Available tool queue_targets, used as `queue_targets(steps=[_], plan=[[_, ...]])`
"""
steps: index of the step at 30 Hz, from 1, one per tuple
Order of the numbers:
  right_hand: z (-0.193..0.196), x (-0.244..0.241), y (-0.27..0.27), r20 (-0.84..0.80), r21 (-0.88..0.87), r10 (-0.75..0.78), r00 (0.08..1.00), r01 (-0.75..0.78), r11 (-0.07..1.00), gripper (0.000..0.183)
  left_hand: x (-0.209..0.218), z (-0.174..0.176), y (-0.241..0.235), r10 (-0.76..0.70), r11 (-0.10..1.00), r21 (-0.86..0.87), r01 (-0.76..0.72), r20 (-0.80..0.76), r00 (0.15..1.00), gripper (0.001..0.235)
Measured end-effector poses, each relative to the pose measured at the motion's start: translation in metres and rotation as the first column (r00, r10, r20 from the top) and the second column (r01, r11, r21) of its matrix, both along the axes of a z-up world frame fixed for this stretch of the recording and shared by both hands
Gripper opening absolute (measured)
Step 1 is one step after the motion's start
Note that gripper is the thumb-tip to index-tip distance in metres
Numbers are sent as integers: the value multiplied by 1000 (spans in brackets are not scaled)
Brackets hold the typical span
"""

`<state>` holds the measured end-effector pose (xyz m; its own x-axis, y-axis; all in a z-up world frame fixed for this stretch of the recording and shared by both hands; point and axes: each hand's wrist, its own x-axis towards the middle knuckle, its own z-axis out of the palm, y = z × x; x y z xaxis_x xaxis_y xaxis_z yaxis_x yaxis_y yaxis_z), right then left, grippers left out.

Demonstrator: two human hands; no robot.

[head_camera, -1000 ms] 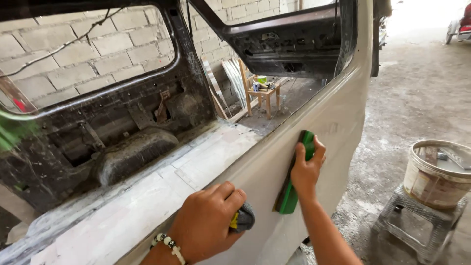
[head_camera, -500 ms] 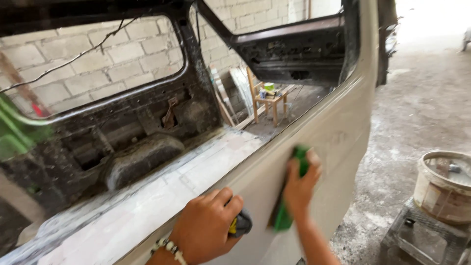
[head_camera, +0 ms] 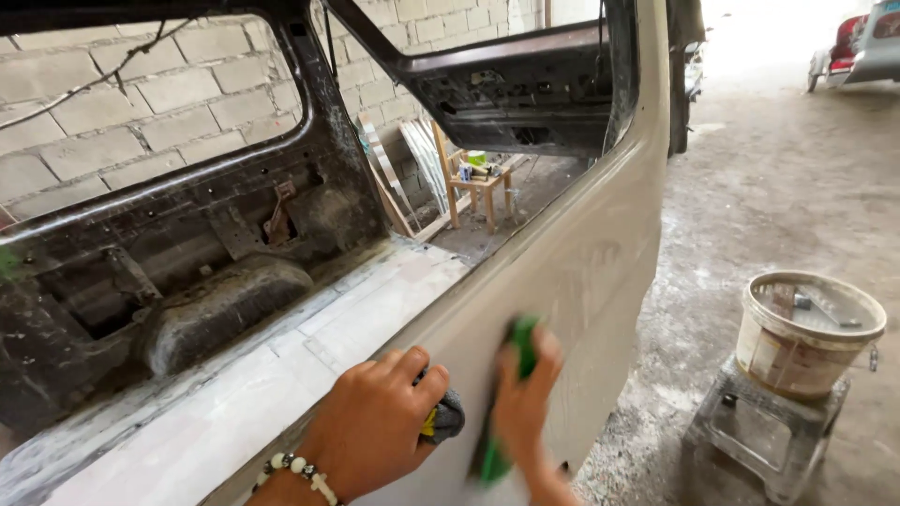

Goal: The person uses a green sanding block to sand the exterior side panel of a vehicle. They work along the lower edge and the curved window frame, smoothing the surface of the bodywork.

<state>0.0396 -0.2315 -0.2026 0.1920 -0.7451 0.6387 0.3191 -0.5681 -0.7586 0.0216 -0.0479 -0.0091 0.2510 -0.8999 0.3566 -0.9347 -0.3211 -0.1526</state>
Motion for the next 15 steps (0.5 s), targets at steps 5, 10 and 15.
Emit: queue_targets(steps=[5,10,15], plan=[[-46,-7,60,252,-347,114,961,-20,937,50,3,5,-15,15,1000,15,-14,-66,998,56],[26,26,-54,-27,127,90,996,-86,988,43,4,8,-20,26,997,70,-18,-109,994,52],[10,2,2,214,-206,132,968,-88,975,50,28,-3,-53,-217,967,-93,238,191,957,33]])
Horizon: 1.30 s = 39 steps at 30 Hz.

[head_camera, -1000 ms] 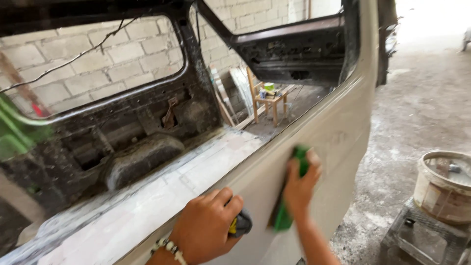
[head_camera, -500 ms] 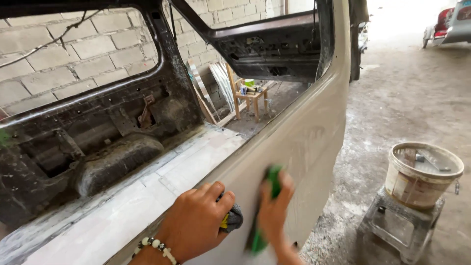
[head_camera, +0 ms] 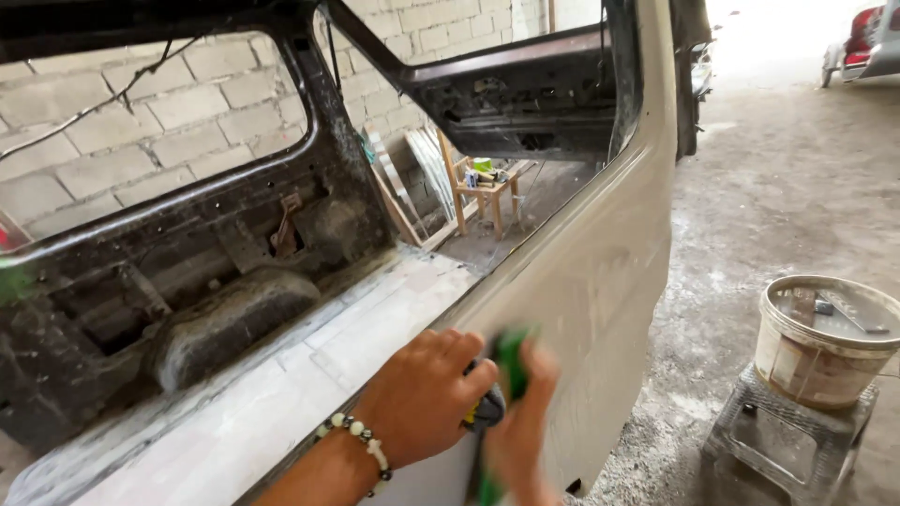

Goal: The person uses a green sanding block to sand the exterior side panel of a vehicle. They work along the lower edge and the curved window frame, smoothing the surface of the bodywork.

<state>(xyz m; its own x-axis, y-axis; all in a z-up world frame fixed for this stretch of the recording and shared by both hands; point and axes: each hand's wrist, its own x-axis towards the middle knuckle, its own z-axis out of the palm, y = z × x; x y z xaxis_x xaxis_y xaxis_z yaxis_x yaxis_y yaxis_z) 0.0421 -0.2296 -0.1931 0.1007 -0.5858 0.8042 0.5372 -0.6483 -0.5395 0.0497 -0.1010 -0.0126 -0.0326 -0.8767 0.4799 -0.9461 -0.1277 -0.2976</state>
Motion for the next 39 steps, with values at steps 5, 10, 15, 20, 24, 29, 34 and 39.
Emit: queue_targets(steps=[5,10,15,20,24,29,34,39], plan=[[-21,5,-8,-163,71,27,986,-16,997,55,15,-4,-34,-6,998,-54,13,124,992,23],[36,28,-89,-245,309,63,967,16,951,50,45,-8,-93,161,984,-106,-144,170,972,15],[-14,5,-25,-197,169,-8,980,42,985,53,86,-20,-169,280,942,-250,-222,226,933,11],[-39,-1,0,-140,78,12,990,-1,997,57,50,-6,-114,253,967,-82,-241,231,939,16],[27,24,-66,-181,325,112,977,-48,945,50,4,2,-25,256,956,89,-279,210,944,26],[19,-17,12,-163,148,23,986,1,989,55,-36,-1,54,279,916,239,-321,194,940,40],[-16,-40,56,-92,-169,133,987,-147,975,59,-53,0,89,358,853,377,-361,81,930,37],[24,14,-85,-227,218,-9,974,60,974,47,-74,-8,159,444,812,381,-442,89,892,48]])
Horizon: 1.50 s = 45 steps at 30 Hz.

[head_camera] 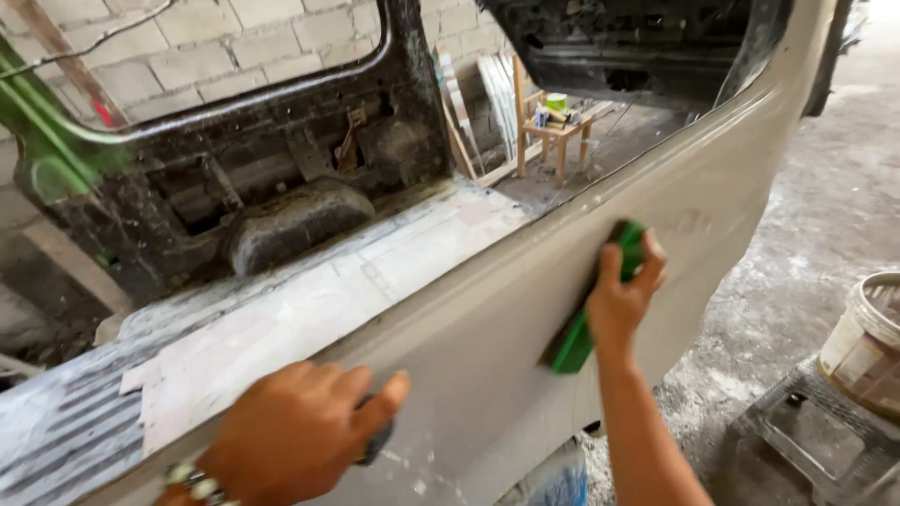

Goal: The person uses a green sanding block to sand the exterior side panel of a vehicle. They work along the lower edge and the curved window frame, smoothing the surface of the bodywork.

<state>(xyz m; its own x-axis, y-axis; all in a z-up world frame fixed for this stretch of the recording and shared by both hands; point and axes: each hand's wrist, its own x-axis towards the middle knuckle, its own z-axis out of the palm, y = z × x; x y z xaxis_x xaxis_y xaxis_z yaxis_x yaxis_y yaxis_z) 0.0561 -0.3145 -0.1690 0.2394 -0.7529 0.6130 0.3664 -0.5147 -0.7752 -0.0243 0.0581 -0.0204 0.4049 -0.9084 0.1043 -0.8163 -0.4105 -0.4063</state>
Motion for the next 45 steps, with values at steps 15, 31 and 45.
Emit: queue_targets(steps=[15,31,45], plan=[[-45,-61,184,72,-457,206,976,-151,876,69,-33,7,51,53,983,-182,-25,148,988,60],[27,-83,142,38,-446,257,966,-214,869,70,-4,12,18,-151,922,-337,189,136,979,55],[96,-115,103,-462,-615,193,866,-470,633,92,-1,11,3,-162,907,-376,190,105,981,27]])
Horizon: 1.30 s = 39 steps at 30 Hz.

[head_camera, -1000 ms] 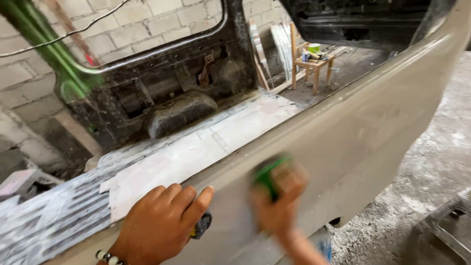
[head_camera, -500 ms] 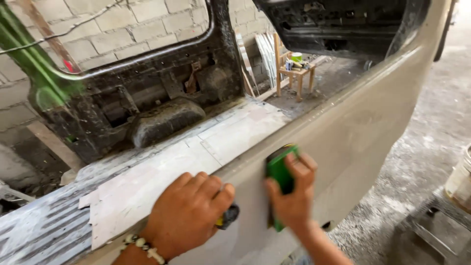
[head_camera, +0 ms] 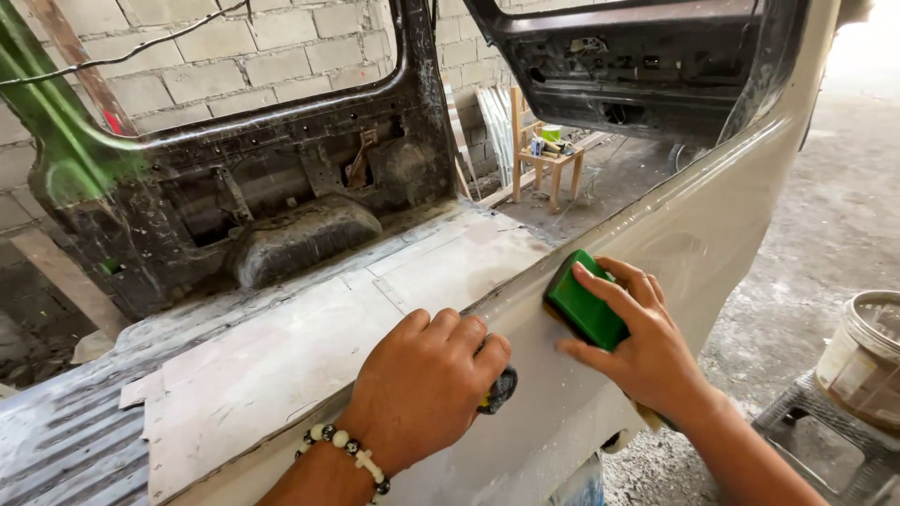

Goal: The person uses a green sanding block to sand the exterior side panel of a vehicle. They work along the lower edge and the curved window frame, smoothing the surface of the bodywork.

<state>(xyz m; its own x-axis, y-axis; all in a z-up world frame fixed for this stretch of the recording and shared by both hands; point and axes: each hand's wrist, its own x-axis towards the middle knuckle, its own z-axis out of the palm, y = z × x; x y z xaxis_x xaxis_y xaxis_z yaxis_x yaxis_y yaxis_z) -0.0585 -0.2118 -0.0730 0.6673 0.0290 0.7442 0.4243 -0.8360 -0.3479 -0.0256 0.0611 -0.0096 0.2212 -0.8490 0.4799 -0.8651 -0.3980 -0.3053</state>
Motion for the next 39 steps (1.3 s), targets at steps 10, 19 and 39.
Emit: queue_targets(steps=[10,19,39], plan=[[-1,-16,56,135,84,49,990,-61,995,74,-15,-3,13,162,982,118,-147,-127,979,42],[0,-10,55,293,-60,-42,955,63,996,49,-11,-27,19,217,976,36,-215,-70,974,69],[-11,18,19,31,115,-317,948,312,943,55,-52,-73,76,275,898,-407,-167,221,936,57]])
